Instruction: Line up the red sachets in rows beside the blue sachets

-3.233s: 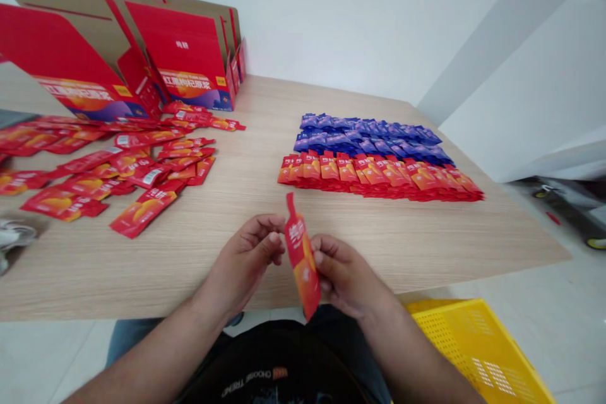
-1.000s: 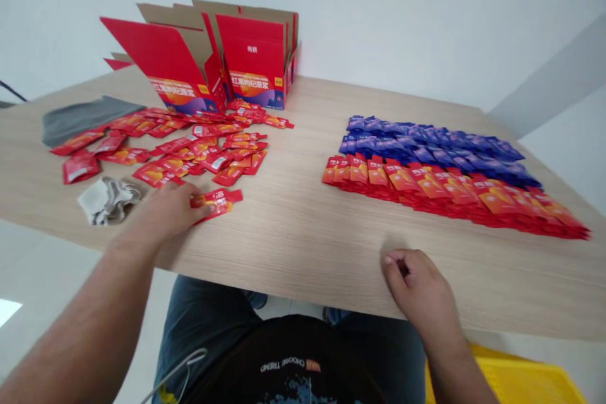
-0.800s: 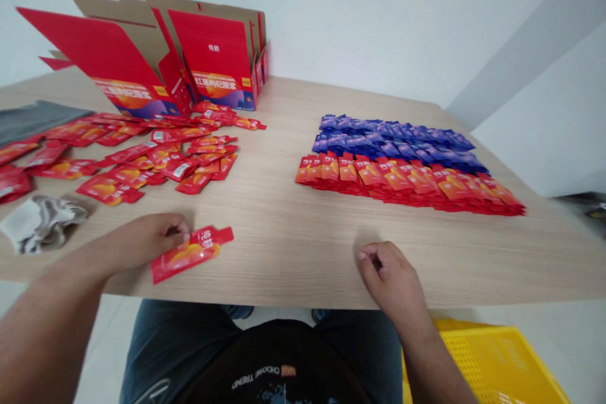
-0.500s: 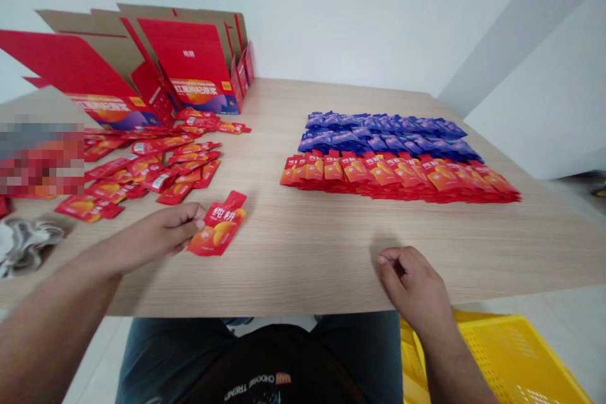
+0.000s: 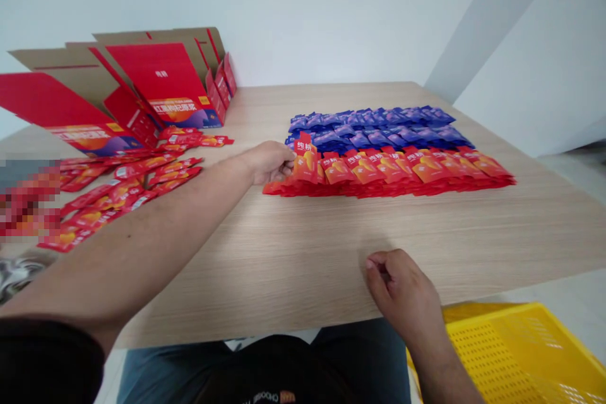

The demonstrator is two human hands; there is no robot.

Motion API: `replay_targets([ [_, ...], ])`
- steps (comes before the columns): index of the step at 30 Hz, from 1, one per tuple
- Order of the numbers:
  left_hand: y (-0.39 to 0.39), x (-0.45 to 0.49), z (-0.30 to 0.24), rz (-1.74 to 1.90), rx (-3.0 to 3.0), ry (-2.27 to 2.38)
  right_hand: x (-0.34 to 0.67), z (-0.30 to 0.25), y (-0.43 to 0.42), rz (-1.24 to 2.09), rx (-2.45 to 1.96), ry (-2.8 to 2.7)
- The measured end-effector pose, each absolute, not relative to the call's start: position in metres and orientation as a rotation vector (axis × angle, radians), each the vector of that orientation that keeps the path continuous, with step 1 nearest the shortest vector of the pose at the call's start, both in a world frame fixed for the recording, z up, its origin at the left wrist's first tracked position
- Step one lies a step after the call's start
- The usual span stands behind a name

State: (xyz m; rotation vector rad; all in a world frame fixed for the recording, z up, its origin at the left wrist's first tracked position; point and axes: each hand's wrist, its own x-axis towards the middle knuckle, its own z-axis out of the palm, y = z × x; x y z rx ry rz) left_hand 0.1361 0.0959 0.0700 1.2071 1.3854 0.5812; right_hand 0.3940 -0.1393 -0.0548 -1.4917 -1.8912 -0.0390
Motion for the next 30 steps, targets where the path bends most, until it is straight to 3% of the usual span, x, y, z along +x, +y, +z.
replay_targets([
  [14, 0.134, 0.162, 0.044, 0.271, 1.370, 1.668, 0.392, -0.053, -0.140, -0.031, -1.506, -1.881],
  [30, 0.108, 0.153, 0.056, 0.223, 1.785, 1.793, 0.390, -0.053, -0.140, -0.006, -1.553, -1.866],
])
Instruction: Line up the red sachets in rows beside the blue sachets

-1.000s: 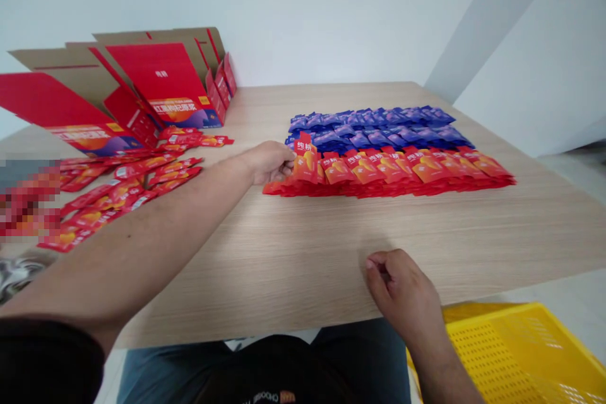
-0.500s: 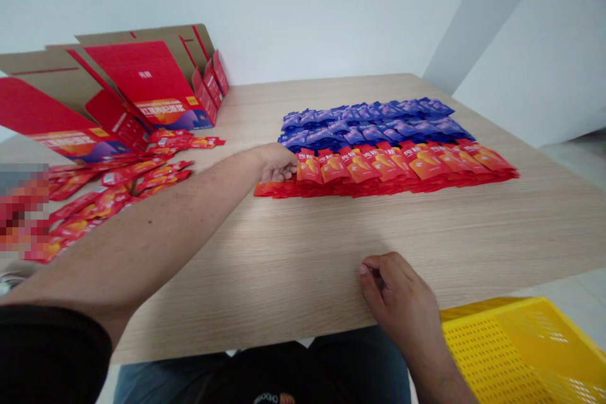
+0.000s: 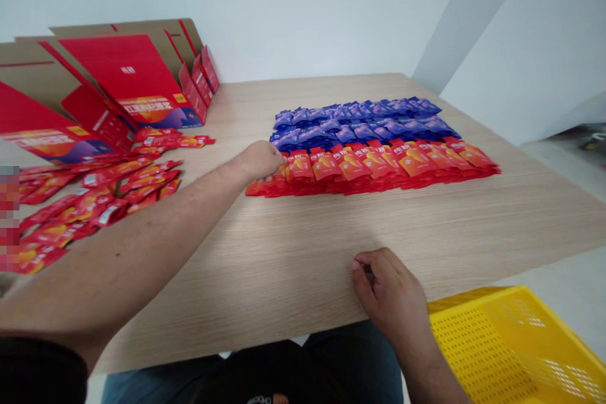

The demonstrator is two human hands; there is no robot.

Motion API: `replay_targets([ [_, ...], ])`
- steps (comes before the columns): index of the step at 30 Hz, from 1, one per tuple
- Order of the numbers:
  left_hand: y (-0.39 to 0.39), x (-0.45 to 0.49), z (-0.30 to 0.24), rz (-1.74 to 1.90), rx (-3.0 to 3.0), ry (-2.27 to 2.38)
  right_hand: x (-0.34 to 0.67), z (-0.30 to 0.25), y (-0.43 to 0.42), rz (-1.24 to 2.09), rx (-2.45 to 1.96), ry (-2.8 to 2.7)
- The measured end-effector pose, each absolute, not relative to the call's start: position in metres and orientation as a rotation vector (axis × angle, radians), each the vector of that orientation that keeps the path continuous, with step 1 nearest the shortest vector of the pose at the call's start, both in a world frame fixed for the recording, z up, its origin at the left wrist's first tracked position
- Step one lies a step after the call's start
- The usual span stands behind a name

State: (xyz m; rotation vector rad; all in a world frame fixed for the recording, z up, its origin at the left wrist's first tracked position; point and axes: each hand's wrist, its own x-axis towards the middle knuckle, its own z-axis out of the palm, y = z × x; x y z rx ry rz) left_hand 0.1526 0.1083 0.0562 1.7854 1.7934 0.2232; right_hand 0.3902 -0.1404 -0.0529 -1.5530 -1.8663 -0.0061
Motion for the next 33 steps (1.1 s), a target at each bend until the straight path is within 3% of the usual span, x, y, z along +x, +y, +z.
replay_targets([
  [5, 0.063, 0.120, 0.051, 0.572, 2.002, 1.753, 0.389, -0.054, -0.140, 0.011, -1.594, -1.852],
  [12, 0.011, 0.063, 0.012, 0.649, 1.948, 1.828, 0.387, -0.056, -0.137, -0.005, -1.650, -1.869],
  [33, 0.012, 0.029, -0.003, 0.792, 2.011, 1.747, 0.387, -0.059, -0.128, -0.086, -1.785, -1.840],
])
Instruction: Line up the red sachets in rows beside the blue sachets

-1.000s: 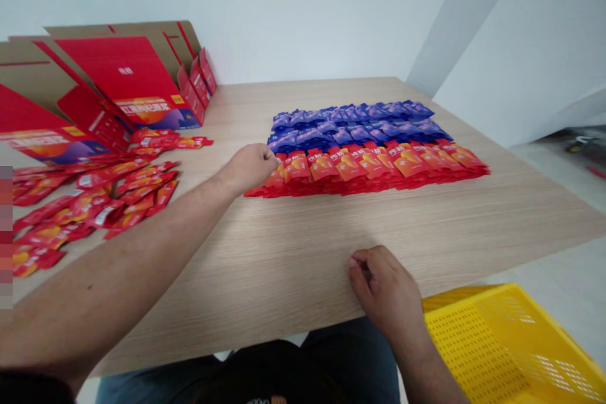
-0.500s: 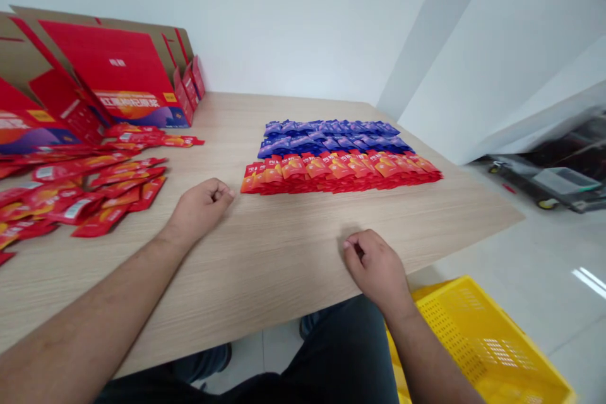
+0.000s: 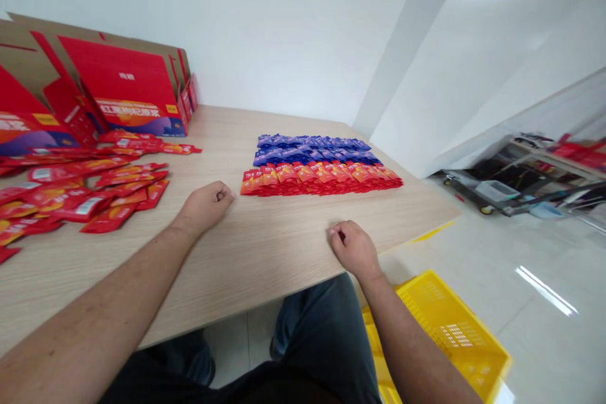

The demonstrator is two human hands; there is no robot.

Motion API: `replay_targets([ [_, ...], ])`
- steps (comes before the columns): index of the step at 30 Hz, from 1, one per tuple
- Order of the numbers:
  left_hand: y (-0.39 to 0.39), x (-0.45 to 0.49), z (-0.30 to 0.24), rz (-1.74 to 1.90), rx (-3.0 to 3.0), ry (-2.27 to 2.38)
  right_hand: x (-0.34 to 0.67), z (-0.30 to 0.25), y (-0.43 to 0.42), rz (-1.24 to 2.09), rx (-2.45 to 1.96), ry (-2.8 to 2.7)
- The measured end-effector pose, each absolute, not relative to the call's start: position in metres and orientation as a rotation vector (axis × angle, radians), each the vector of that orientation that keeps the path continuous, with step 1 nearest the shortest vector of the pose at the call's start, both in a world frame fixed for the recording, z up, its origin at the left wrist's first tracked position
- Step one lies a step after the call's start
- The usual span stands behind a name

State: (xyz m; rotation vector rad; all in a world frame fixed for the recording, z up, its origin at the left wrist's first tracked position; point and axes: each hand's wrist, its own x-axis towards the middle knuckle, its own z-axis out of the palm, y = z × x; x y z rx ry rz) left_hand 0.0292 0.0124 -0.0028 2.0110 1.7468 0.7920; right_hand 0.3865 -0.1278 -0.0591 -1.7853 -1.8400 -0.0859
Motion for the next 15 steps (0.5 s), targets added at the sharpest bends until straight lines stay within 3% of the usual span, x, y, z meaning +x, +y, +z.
replay_targets([
  [15, 0.023, 0.023, -0.016, 0.746, 2.081, 1.724, 0.391, -0.065, -0.126, -0.055, -1.745, -1.793],
])
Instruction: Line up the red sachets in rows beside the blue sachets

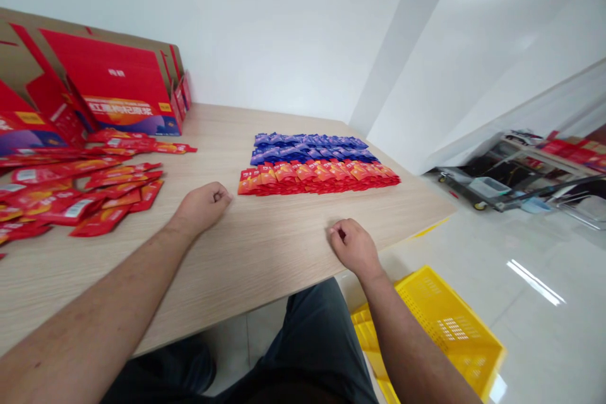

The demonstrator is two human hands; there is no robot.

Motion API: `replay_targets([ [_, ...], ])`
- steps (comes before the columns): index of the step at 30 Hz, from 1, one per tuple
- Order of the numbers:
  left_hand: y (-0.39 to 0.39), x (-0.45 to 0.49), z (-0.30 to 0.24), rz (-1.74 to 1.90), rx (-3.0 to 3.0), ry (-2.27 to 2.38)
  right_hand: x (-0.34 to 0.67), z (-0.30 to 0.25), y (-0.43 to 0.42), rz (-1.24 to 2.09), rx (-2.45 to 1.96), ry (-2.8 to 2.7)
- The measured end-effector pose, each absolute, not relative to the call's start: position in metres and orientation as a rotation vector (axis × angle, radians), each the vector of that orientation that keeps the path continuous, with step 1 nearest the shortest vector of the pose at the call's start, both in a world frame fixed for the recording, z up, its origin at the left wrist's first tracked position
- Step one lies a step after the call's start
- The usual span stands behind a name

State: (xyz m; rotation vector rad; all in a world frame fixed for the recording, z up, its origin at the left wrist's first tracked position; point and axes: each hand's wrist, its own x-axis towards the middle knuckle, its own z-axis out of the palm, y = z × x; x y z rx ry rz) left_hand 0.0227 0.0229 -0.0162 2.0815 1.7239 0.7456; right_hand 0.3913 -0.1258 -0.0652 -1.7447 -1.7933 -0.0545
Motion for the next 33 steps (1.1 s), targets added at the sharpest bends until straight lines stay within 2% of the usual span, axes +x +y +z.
replay_targets([
  [6, 0.024, 0.023, -0.016, 0.731, 2.088, 1.739, 0.402, -0.056, -0.091, 0.098, -1.654, -1.651],
  [15, 0.022, 0.022, -0.015, 0.730, 2.063, 1.721, 0.394, -0.043, -0.022, 0.253, -1.770, -1.592],
  [24, 0.022, 0.021, -0.017, 0.701, 2.057, 1.712, 0.393, -0.055, -0.016, 0.362, -1.692, -1.619],
  [33, 0.023, 0.022, -0.018, 0.713, 2.072, 1.682, 0.397, -0.062, -0.029, 0.291, -1.594, -1.627],
])
